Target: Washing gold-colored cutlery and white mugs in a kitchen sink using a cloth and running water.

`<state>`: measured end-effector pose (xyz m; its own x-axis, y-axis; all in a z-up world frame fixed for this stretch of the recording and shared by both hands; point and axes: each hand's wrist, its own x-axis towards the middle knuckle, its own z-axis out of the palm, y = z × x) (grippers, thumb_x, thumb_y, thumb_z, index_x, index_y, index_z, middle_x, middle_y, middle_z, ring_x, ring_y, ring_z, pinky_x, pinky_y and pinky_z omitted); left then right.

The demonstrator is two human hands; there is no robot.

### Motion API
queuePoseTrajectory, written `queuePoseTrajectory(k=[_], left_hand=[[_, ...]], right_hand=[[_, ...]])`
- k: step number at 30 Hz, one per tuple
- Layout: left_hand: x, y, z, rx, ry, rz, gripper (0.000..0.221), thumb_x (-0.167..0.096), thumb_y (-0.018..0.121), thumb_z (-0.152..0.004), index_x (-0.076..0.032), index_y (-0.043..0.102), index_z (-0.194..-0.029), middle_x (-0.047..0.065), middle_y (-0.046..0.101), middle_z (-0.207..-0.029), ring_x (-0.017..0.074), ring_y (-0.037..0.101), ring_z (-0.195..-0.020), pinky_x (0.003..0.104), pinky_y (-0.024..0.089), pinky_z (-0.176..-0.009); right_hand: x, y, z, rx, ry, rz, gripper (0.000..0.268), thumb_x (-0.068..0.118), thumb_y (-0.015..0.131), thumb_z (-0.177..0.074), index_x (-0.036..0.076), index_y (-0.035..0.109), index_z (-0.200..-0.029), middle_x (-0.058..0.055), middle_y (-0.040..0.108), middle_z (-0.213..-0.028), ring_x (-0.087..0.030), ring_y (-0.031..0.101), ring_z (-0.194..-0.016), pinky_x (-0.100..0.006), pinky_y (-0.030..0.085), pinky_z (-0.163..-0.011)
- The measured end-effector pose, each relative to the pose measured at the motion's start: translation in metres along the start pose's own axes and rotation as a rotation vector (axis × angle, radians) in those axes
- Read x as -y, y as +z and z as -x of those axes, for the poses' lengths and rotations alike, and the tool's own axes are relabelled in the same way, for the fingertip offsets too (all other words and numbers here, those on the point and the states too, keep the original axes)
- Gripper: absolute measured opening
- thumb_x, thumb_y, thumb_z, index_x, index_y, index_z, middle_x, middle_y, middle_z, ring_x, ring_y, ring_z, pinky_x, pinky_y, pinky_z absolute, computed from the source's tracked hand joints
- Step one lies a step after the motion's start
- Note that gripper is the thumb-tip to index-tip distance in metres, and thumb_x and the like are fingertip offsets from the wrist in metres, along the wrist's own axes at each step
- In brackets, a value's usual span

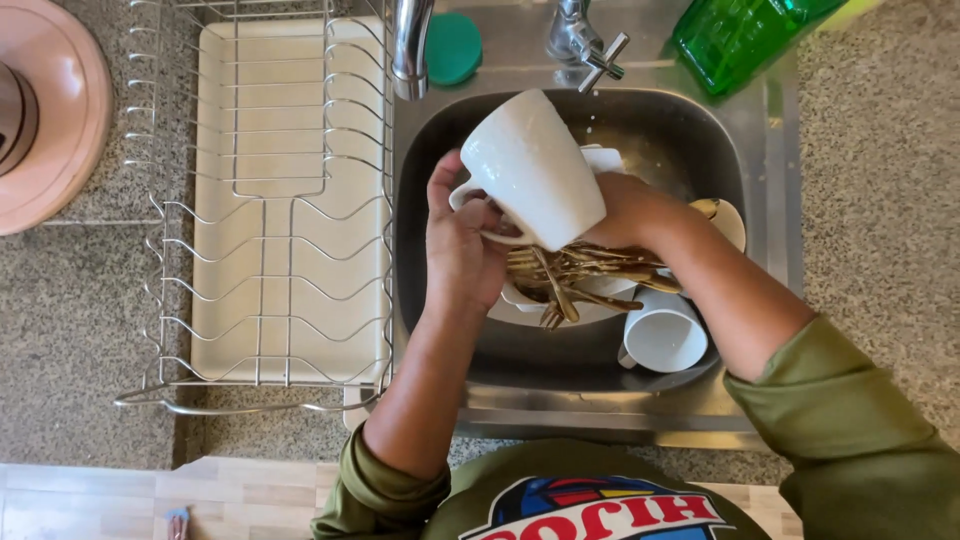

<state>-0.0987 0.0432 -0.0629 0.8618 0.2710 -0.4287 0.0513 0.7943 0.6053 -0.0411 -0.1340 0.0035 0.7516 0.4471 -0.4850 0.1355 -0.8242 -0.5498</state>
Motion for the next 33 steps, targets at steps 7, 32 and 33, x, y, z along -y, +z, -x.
queuePoseTrajectory(k=[7, 32, 33], left_hand=[[0.003, -0.006, -0.004, 0.038, 0.038, -0.014, 0.073, 0.019, 0.038, -0.074, -0.012, 0.045, -0.14, 0.019, 0.054, -0.103, 0.0302, 0.066, -0.092, 0.046, 0.066, -0.069], [0.069, 0.012, 0.012, 0.207, 0.009, -0.097, 0.056, 0.018, 0.039, -0.072, -0.007, 0.049, -0.122, 0.019, 0.064, -0.113, 0.0317, 0.069, -0.095, 0.05, 0.07, -0.065], [0.077, 0.005, 0.0, 0.211, 0.011, -0.096, 0.056, 0.018, 0.039, -0.072, -0.007, 0.049, -0.122, 0.019, 0.064, -0.113, 0.0317, 0.069, -0.095, 0.05, 0.07, -0.065]], right_hand=[[-0.014, 0.008, -0.03, -0.086, -0.001, -0.076, 0.05, 0.035, 0.062, -0.081, 0.007, 0.062, -0.122, -0.02, 0.065, -0.108, -0.041, 0.062, -0.109, -0.052, 0.045, -0.099], [-0.039, -0.003, -0.026, -1.091, -0.819, 0.489, 0.022, 0.031, 0.064, -0.099, 0.011, 0.061, -0.092, -0.006, 0.052, -0.092, -0.03, 0.061, -0.082, -0.043, 0.049, -0.065], [-0.031, 0.005, -0.019, -1.094, -0.82, 0.492, 0.022, 0.031, 0.064, -0.099, 0.011, 0.061, -0.092, -0.006, 0.052, -0.092, -0.03, 0.061, -0.082, -0.043, 0.049, -0.065]])
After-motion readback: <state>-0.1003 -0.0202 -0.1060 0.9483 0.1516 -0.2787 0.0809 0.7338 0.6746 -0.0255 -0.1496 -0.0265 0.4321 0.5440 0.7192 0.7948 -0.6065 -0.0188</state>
